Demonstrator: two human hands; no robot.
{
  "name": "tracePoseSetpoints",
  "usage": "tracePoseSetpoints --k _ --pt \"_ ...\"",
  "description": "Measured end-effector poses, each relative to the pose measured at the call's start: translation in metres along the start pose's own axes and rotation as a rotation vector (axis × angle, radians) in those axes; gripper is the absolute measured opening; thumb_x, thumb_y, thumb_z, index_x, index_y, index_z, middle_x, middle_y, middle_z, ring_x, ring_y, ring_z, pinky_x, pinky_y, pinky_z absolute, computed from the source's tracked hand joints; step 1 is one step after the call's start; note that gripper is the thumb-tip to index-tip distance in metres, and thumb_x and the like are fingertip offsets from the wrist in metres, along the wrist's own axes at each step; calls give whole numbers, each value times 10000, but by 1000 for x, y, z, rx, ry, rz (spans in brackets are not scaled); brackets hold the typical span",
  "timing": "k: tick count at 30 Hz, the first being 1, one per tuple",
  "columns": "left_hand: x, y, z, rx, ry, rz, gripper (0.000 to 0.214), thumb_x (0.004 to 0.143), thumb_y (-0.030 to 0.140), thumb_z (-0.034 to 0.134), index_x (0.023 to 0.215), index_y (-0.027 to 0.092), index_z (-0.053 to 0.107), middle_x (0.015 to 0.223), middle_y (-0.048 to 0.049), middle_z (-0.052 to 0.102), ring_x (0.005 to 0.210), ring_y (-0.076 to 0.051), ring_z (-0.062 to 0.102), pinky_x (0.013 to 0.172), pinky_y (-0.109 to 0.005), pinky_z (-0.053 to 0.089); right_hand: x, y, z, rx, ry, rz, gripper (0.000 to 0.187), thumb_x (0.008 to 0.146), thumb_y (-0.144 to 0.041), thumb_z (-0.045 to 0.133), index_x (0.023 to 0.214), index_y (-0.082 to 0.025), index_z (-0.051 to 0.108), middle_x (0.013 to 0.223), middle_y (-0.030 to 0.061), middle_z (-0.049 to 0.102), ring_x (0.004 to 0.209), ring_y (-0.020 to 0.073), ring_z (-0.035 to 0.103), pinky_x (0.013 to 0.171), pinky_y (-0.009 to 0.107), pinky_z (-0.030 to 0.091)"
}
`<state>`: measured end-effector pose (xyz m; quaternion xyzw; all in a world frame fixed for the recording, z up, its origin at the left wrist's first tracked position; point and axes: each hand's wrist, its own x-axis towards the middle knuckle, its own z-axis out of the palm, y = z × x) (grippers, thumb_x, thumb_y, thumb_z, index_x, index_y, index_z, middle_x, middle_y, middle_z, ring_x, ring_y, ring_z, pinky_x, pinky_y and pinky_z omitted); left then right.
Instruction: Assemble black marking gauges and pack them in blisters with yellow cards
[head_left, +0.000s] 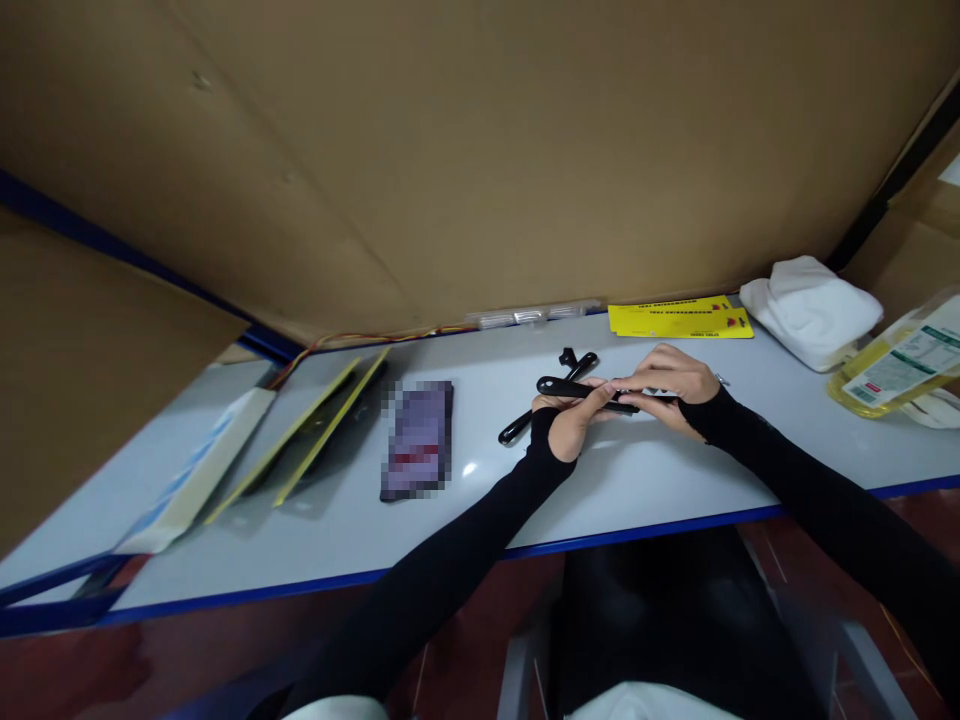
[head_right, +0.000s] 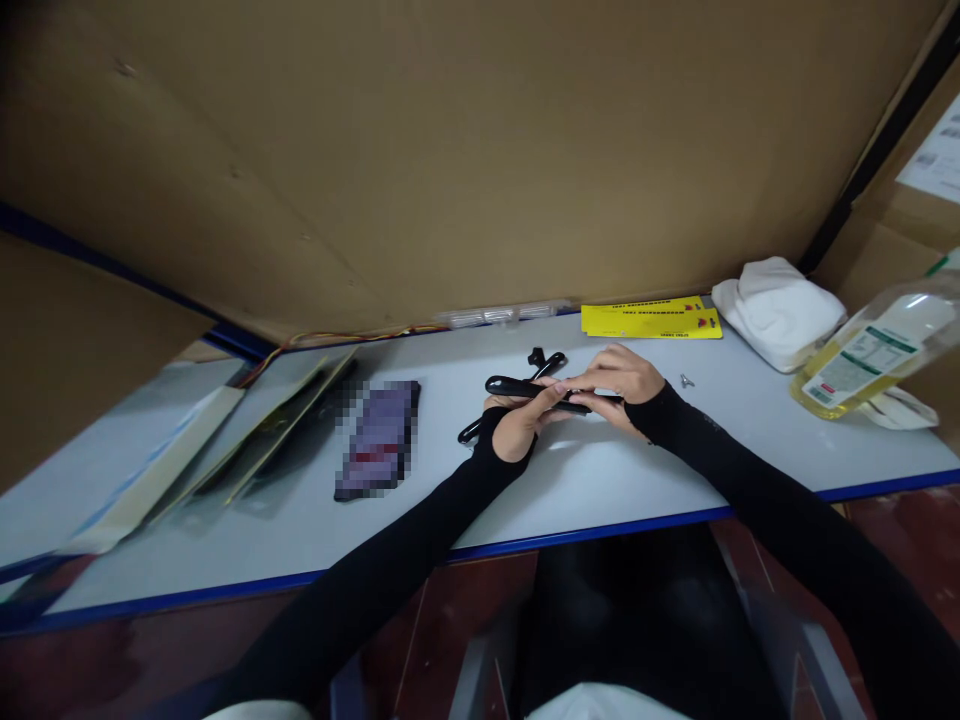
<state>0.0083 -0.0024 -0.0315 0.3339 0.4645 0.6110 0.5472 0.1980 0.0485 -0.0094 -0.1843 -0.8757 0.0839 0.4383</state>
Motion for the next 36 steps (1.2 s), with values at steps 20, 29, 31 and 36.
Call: tracePoseSetpoints --k 20,29,31,36 --pt "2 1 -1 -12 21 7 420 557 437 1000 739 118 799 798 -78 777 696 -227 751 685 -389 679 -4 -3 1 81 -56 -22 214 964 -415 755 996 -204 748 797 21 678 682 138 591 637 273 513" --pt "-2 -1 -1 41 -37 -13 451 603 455 989 814 97 813 855 -115 799 755 -263 784 715 -400 685 -2 -7 -5 0 -51 103 150 997 -308 693 1095 -230 775 846 10 662 634 110 534 591 254 462" --pt "-2 -2 -1 34 -32 -4 446 599 454 990 798 99 808 838 -105 794 742 -251 779 702 -391 687 -1 -7 -5 -10 -31 118 122 983 -312 702 1032 -222 766 797 1 637 624 114 528 582 260 446" --pt "-2 -4 2 20 25 10 444 559 446 1004 755 104 800 807 -85 780 716 -222 762 669 -361 688 0 -8 -1 -129 0 58 156 975 -263 652 833 -204 683 712 -4 604 602 123 511 589 272 431"
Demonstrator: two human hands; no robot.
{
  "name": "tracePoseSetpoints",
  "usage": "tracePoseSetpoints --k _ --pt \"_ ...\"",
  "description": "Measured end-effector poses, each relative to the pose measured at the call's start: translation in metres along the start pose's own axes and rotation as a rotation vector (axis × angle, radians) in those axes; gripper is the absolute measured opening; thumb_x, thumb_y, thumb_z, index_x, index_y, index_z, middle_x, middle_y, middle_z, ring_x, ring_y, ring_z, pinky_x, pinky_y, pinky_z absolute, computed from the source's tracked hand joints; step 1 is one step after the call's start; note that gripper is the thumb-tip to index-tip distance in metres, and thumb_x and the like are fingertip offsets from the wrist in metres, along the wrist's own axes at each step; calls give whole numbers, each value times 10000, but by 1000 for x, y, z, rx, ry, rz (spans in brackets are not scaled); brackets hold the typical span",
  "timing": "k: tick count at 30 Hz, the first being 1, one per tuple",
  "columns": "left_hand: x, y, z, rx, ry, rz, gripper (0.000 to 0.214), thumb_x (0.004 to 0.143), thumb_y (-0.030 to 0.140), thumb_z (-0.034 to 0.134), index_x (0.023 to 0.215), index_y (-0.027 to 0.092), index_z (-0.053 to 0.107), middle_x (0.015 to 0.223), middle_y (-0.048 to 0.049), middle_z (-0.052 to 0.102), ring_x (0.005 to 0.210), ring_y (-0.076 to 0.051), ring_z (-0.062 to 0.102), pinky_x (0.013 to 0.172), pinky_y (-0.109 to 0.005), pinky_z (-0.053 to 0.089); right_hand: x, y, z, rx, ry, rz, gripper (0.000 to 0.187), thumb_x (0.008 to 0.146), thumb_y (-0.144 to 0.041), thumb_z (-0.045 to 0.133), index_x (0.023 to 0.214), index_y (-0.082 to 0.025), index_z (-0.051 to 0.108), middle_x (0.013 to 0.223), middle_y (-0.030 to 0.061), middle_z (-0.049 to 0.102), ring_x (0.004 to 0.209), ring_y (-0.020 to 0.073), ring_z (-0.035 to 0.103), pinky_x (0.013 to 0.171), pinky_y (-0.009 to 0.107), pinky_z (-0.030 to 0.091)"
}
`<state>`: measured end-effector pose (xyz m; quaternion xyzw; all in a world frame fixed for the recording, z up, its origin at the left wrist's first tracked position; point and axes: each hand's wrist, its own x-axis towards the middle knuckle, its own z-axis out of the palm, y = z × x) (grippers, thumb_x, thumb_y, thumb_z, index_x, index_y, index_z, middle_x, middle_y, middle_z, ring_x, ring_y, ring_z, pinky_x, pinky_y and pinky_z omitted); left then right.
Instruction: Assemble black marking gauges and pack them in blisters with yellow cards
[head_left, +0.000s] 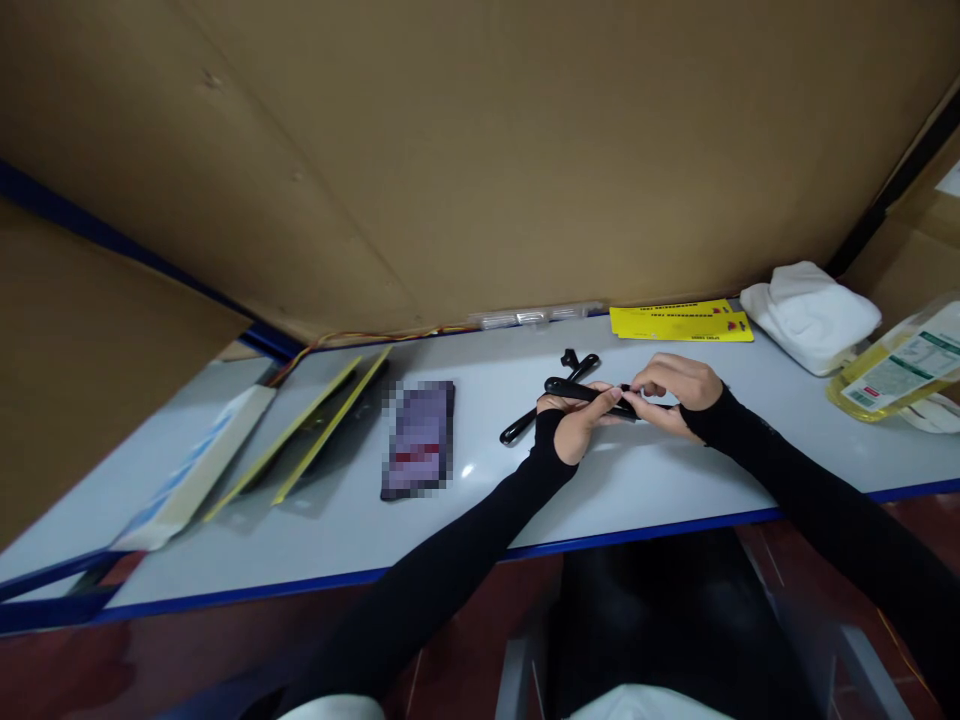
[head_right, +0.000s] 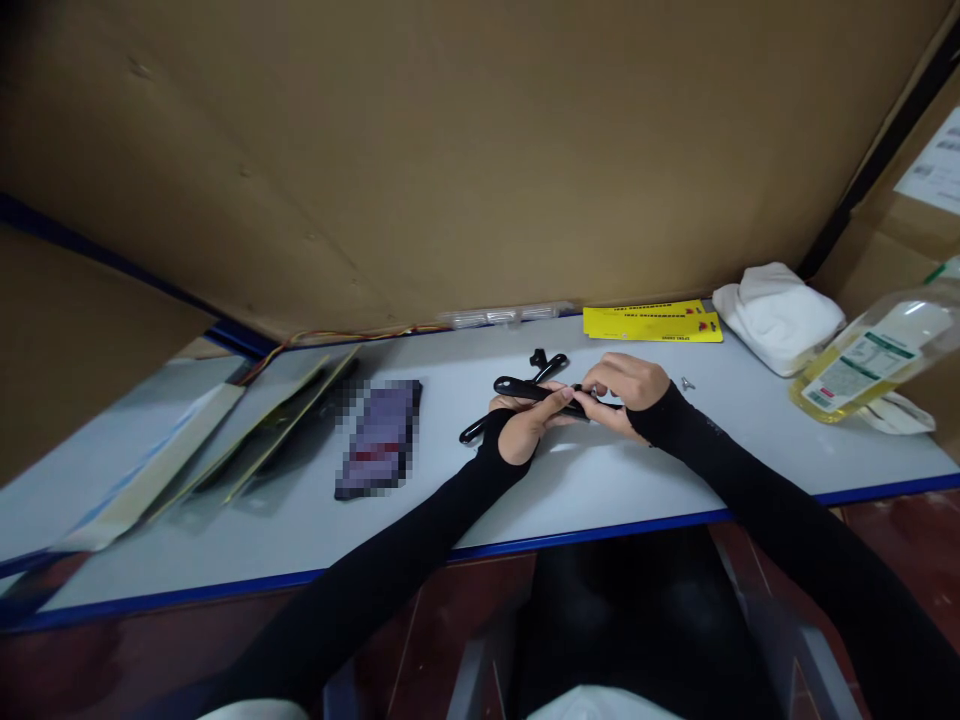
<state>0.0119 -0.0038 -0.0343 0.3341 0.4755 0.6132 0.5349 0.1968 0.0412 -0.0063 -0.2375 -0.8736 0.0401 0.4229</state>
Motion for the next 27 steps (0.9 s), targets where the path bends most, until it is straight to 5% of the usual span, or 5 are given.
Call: tracePoseSetpoints --k 5,8,10,18,27 --pt "-1 2 0 -14 45 13 440 543 437 1006 758 112 800 781 -69 774 694 -213 753 679 -373 686 0 -4 0 -123 34 23 182 922 -199 619 744 -212 582 691 -12 582 562 110 473 554 256 396" --pt "0 5 0 -24 21 -9 444 528 434 1012 745 113 795 787 -69 773 703 -220 756 704 -390 688 -1 -6 0 -79 48 53 31 900 -195 618 895 -199 648 761 -4 603 575 110 490 572 251 433" --pt "1 8 -1 -20 27 -21 439 514 428 1014 723 114 787 784 -67 768 700 -223 753 708 -398 685 -1 -5 -1 -49 43 30 89 908 -180 608 961 -194 679 789 4 611 588 111 502 584 252 450" --pt "4 7 -2 -13 -3 -27 426 531 423 1002 727 107 795 808 -73 761 688 -208 736 712 -399 683 -6 -1 5 115 -48 -21 98 965 -203 654 879 -194 700 767 -7 598 589 96 507 577 240 449" --pt "0 10 0 24 -34 -37 453 525 454 1009 743 112 809 794 -75 762 718 -211 738 693 -367 675 -4 -4 8 113 73 86 89 926 -240 716 1007 -206 729 786 -19 590 550 83 469 538 242 431"
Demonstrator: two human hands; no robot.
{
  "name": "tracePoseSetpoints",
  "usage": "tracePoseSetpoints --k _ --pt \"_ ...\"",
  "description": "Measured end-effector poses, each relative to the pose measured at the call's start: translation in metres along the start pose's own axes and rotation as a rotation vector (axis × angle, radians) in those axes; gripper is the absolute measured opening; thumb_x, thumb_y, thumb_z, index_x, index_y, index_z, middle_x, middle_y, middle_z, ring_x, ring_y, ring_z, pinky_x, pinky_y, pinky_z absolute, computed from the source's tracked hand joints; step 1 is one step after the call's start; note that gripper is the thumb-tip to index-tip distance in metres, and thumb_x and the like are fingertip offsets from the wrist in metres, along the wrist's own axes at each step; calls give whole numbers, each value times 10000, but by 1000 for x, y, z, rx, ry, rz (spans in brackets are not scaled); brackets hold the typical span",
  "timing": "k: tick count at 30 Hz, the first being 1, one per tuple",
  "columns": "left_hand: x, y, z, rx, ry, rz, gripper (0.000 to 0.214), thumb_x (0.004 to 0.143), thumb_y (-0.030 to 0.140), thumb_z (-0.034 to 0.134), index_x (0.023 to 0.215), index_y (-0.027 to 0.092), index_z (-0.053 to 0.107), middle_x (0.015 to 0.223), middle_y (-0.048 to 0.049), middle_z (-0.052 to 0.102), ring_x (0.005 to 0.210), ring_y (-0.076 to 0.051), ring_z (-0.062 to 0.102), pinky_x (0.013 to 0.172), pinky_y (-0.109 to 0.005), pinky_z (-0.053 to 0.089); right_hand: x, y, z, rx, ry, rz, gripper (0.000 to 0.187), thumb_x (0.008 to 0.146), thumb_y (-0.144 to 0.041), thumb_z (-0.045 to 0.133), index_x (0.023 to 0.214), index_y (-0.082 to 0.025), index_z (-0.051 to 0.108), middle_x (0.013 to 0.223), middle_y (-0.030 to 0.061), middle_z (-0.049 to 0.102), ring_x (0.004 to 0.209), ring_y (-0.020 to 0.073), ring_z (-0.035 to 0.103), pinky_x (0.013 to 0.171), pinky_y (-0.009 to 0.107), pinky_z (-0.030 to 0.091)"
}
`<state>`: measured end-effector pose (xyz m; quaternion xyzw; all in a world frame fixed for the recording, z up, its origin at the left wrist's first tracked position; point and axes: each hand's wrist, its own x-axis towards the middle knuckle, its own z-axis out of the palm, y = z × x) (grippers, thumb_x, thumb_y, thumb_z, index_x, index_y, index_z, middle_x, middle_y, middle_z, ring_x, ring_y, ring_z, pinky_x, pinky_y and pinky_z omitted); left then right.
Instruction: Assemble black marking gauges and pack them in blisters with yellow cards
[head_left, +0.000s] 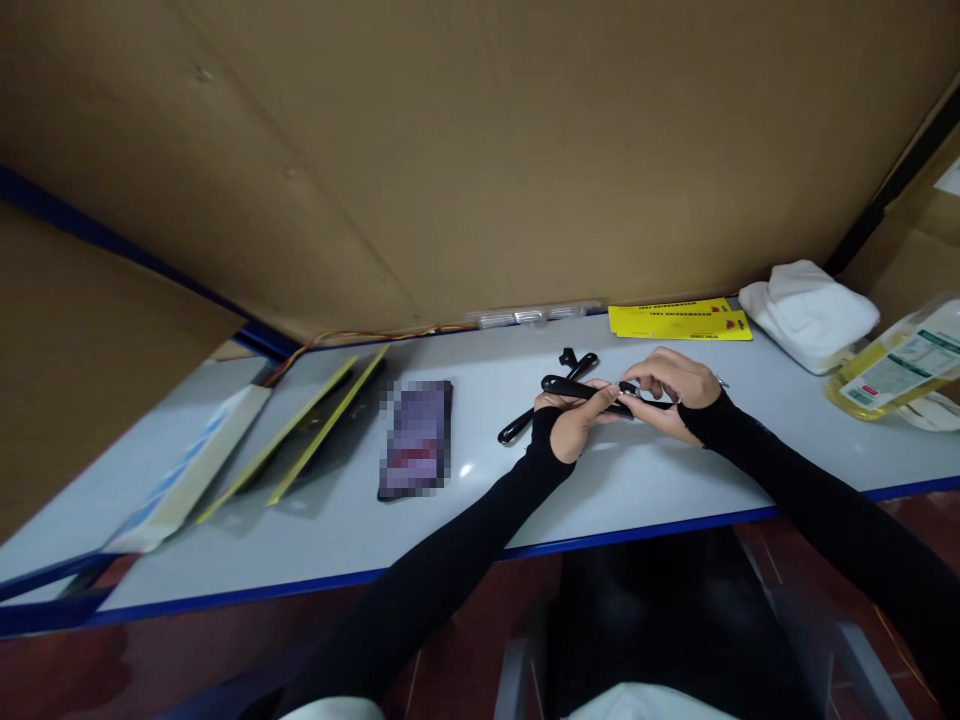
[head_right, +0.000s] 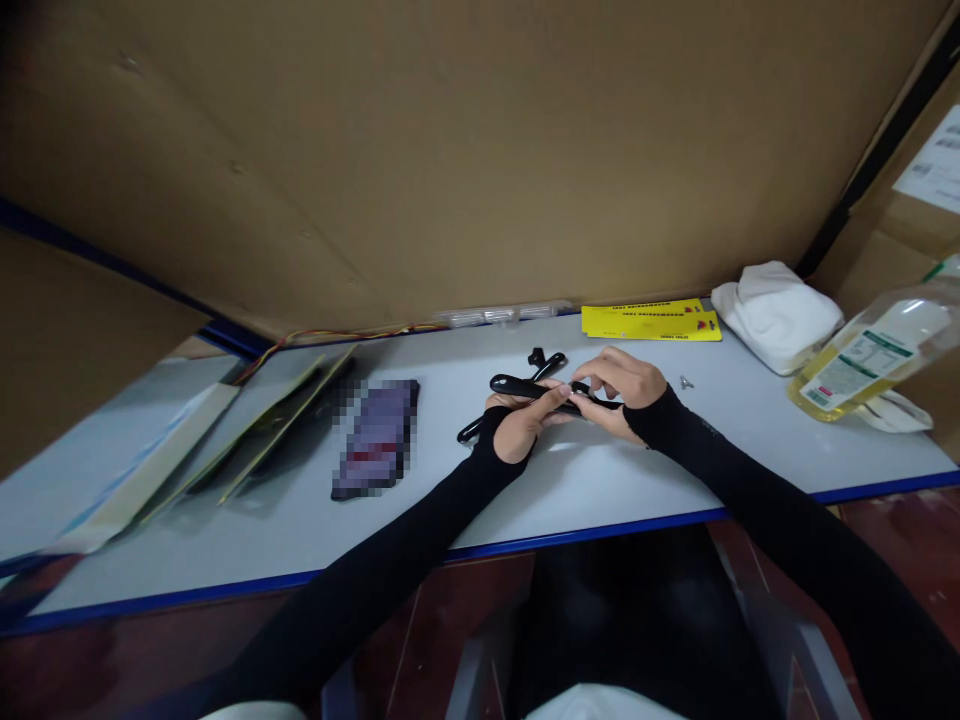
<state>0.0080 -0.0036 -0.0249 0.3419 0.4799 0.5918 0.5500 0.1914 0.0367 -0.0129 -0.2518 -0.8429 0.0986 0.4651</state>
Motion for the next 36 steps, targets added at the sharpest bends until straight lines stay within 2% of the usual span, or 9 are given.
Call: tracePoseSetpoints --k 3,8,13,18,22,26,29,33,36 --pt "-1 2 1 8 -27 4 443 539 460 1002 744 116 812 777 -66 757 708 -196 727 685 -351 671 0 -3 2 47 -11 46 95 904 -205 701 991 -213 739 772 -24 592 555 84 490 550 242 436" --pt "0 1 -1 10 -28 2 418 552 436 1002 740 120 803 783 -70 770 719 -220 752 728 -388 681 2 -6 1 82 -9 149 36 887 -209 683 881 -205 719 708 -35 581 533 83 492 520 236 403" --pt "6 -1 -7 -33 -13 2 426 556 435 1007 741 113 797 792 -68 772 728 -221 760 721 -371 685 4 -7 -4 44 -26 74 94 931 -216 661 873 -200 733 735 -11 600 554 93 491 558 251 433" --pt "6 1 -7 -50 38 20 447 551 445 1008 767 119 794 786 -74 778 729 -248 773 747 -421 691 2 -5 -4 61 -82 55 122 978 -254 664 896 -196 733 751 7 636 620 121 539 622 268 475" --pt "1 0 -3 -16 -9 50 407 574 442 996 729 125 793 805 -74 777 724 -231 762 730 -400 693 1 0 -1 102 -111 39 206 993 -301 696 819 -196 734 796 17 665 611 106 527 604 257 452" --pt "-3 -1 1 6 -37 73 384 614 444 980 741 124 811 827 -64 766 700 -195 746 698 -350 690 1 2 1 111 -34 45 200 960 -367 759 852 -200 757 734 -11 625 588 100 504 579 245 435" --pt "-3 0 1 -12 -43 82 397 597 458 986 734 129 811 823 -64 763 711 -206 755 679 -347 688 2 -3 1 66 -1 104 193 953 -391 766 905 -205 767 750 -11 628 580 100 497 557 249 418" --pt "0 0 -1 -35 -8 97 405 589 464 991 728 131 805 840 -69 772 725 -205 754 680 -350 687 4 -10 -1 48 5 163 264 978 -351 711 761 -201 694 718 1 637 599 115 526 565 266 411" --pt "0 -2 -2 -30 -7 89 413 584 450 999 751 124 808 823 -72 775 721 -204 752 701 -361 690 6 -12 0 32 0 210 249 935 -291 707 717 -204 624 685 -2 627 588 118 510 564 269 404"
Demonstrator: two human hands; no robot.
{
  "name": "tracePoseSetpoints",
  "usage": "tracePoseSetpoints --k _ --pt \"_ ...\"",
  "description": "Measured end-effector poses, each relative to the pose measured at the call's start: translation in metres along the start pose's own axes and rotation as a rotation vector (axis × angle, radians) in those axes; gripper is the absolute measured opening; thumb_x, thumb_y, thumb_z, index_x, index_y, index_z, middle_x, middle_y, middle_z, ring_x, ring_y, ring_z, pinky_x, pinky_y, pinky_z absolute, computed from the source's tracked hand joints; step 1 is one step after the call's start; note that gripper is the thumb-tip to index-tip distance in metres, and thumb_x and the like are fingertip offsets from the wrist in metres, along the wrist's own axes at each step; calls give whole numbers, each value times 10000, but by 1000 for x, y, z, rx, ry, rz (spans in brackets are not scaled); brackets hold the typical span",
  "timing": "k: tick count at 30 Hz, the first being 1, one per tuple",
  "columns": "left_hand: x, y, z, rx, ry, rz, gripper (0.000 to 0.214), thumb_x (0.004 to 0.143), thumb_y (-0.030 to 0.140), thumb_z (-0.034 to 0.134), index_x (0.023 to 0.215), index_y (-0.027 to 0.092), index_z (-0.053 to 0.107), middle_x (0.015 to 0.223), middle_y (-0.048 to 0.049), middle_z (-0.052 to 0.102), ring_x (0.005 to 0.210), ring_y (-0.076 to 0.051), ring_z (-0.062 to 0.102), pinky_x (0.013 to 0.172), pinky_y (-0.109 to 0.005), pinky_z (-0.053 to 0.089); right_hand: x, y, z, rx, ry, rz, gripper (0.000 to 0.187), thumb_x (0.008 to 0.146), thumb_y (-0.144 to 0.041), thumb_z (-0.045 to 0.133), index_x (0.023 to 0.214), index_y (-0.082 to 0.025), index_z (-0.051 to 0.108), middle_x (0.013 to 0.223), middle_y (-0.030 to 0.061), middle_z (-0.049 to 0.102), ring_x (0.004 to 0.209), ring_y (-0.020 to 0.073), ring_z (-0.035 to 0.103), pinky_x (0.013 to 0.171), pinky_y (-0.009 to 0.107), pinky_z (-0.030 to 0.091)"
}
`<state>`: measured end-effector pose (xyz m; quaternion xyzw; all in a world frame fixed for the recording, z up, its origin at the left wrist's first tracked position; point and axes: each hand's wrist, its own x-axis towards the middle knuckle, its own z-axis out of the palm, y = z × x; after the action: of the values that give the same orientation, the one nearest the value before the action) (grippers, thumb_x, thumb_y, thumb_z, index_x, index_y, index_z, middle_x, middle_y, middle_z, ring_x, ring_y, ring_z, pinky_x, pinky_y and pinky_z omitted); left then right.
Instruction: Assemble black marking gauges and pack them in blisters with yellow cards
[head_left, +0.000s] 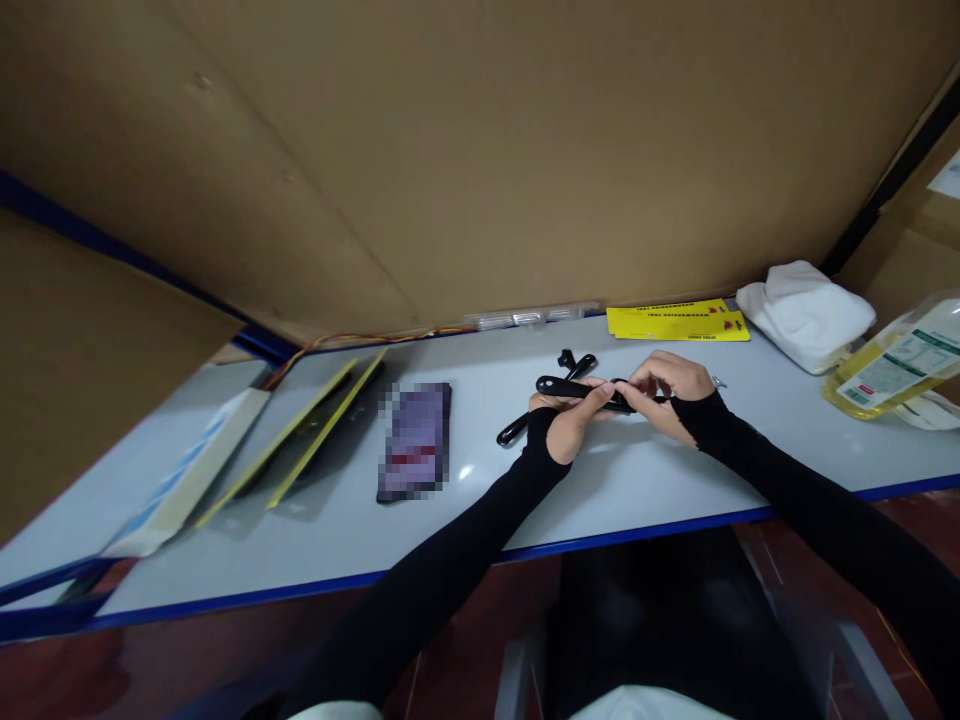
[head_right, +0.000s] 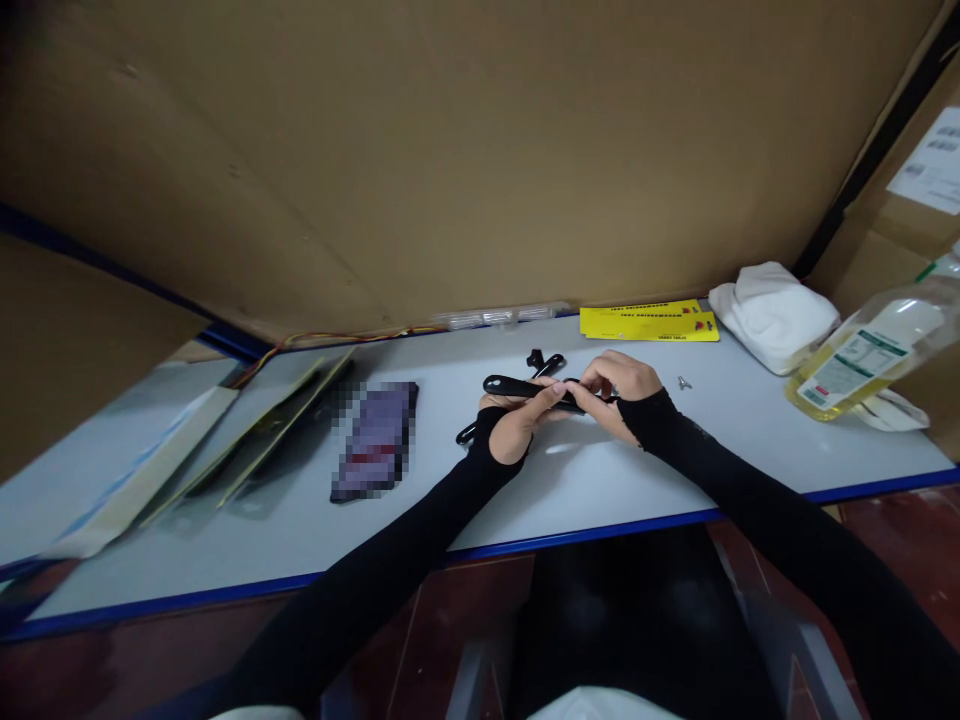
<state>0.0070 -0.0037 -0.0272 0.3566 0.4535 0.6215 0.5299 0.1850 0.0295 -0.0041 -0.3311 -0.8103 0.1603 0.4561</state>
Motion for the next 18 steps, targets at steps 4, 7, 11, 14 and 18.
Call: tracePoseSetpoints --k 4,7,11,14,18 --pt "-3 -4 2 -10 12 21 419 580 447 1001 767 124 811 783 -69 773 696 -214 758 686 -370 690 1 -2 3 39 -12 92 195 855 -251 703 720 -218 566 653 -23 604 561 113 479 549 262 394" --pt "-4 -5 5 -5 34 29 417 577 447 998 762 126 807 773 -69 776 703 -224 765 688 -373 690 0 -4 6 69 -6 142 190 851 -256 667 717 -224 536 650 -28 572 559 111 462 549 258 399" --pt "-7 -2 7 29 51 64 407 594 444 991 767 126 806 770 -68 780 679 -221 765 685 -372 687 -1 -2 6 53 36 203 130 811 -310 711 860 -213 639 737 -13 615 595 117 500 586 266 444" --pt "-12 4 9 62 54 121 381 623 431 986 775 130 809 760 -62 778 676 -225 769 698 -374 689 -1 -1 5 101 5 255 181 820 -340 718 938 -202 722 802 29 705 680 148 593 637 285 485" --pt "-15 10 9 74 40 119 350 655 429 975 764 137 815 799 -66 786 690 -226 772 697 -372 689 -2 0 7 313 -111 344 211 898 -363 662 931 -182 765 734 26 727 594 131 600 558 255 472"
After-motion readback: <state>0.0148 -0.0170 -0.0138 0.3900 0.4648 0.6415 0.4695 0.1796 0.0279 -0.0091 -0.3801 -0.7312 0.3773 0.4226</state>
